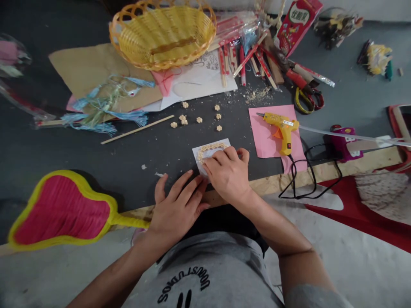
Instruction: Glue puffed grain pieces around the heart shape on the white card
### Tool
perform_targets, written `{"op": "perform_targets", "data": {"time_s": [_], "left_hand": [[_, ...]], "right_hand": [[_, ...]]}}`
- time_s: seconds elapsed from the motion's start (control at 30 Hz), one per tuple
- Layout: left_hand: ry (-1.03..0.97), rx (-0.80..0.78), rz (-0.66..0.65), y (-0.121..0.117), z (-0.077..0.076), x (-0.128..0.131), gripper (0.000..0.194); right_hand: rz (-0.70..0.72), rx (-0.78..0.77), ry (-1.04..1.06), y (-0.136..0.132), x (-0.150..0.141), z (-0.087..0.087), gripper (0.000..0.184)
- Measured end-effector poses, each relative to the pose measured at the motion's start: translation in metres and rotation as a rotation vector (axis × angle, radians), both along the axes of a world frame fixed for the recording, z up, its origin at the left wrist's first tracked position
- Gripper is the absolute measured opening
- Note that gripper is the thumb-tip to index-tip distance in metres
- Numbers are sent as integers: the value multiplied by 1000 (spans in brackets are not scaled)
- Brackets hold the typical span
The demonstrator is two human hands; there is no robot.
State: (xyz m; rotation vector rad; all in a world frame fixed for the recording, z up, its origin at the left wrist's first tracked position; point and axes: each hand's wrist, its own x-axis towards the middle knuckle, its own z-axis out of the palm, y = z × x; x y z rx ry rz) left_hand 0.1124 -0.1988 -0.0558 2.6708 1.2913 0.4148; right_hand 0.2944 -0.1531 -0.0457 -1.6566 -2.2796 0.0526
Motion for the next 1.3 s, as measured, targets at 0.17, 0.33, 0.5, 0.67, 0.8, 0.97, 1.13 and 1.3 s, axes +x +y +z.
{"op": "perform_targets", "data": {"time_s": [0.17, 0.33, 0.5, 0.67, 0.8, 0.97, 1.13, 1.3], "left_hand": [[2, 12, 3, 0, 0, 1, 35], [-10, 44, -2, 1, 1, 2, 37], [14, 55, -17, 2, 7, 1, 31], [24, 62, -29, 1, 7, 0, 32], [8, 46, -20, 1, 5, 1, 32], [-13, 1, -16, 0, 6, 1, 29], [-16, 6, -14, -1, 6, 1, 29], [-13, 20, -3, -1, 6, 2, 28]], "right_hand": [[-5, 1, 18, 5, 14, 10, 22], [-121, -6, 27, 46, 38, 13, 20], [-124, -168, -7, 83, 41, 1, 15], [-29, -108, 75, 65, 36, 10, 18], [71, -84, 37, 22, 26, 17, 19], [67, -63, -32, -6, 12, 12, 20], [51, -60, -58, -2, 8, 8, 19], [49, -45, -56, -1, 6, 7, 19]]}}
